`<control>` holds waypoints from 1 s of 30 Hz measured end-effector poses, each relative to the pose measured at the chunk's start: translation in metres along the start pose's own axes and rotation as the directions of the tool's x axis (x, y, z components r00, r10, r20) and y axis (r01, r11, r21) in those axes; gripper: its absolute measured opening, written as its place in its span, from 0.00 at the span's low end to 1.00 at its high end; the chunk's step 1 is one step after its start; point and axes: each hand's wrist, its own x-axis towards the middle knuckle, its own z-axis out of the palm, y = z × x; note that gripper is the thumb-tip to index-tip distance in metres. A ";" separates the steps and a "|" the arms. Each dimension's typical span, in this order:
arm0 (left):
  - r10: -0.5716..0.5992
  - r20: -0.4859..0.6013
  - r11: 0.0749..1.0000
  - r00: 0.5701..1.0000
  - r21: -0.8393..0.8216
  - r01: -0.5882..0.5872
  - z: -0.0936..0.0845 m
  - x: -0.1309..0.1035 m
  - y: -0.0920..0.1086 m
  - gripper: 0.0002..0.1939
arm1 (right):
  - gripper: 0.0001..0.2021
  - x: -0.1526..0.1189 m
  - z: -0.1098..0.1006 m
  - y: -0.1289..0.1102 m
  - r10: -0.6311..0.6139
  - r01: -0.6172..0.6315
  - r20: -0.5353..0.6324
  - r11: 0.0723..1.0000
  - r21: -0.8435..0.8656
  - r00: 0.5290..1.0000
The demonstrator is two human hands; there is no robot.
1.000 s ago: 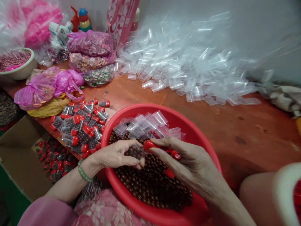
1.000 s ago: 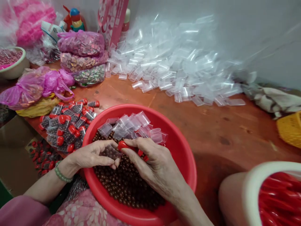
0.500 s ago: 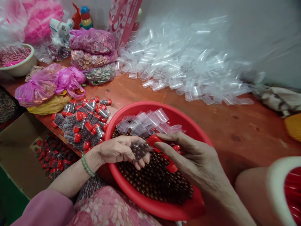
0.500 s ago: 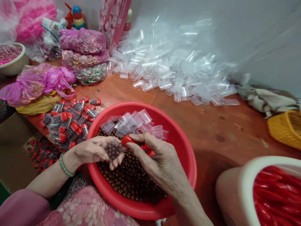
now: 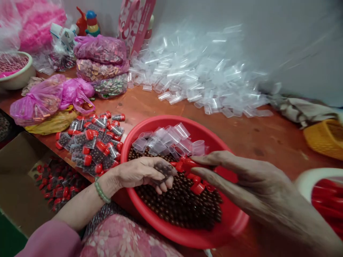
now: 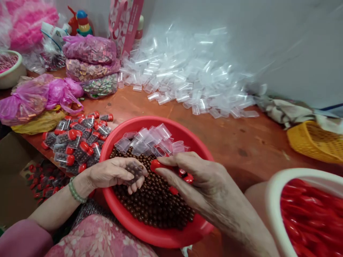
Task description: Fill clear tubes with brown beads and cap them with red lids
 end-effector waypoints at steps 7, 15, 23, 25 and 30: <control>-0.002 -0.020 1.000 1.000 0.021 0.003 0.000 0.000 0.000 0.16 | 0.05 0.008 0.011 -0.002 -0.012 0.011 0.055 1.000 0.019 0.998; 0.069 -0.017 0.995 0.997 0.072 -0.068 0.001 0.000 0.000 0.20 | 0.06 0.001 -0.005 -0.005 0.031 -0.031 0.002 1.000 -0.006 1.000; 0.110 -0.070 0.983 0.991 0.156 -0.099 0.005 0.001 0.000 0.24 | 0.06 -0.006 0.049 -0.010 0.254 -0.172 -0.255 0.937 0.303 0.933; 0.126 -0.055 0.980 0.991 0.163 -0.115 0.004 0.001 -0.002 0.24 | 0.07 -0.006 0.053 -0.013 0.217 -0.145 -0.255 0.950 0.276 0.942; 0.142 -0.104 0.974 0.984 0.191 -0.120 0.007 0.001 -0.003 0.22 | 0.07 -0.003 0.060 -0.018 0.249 -0.145 -0.299 0.933 0.328 0.921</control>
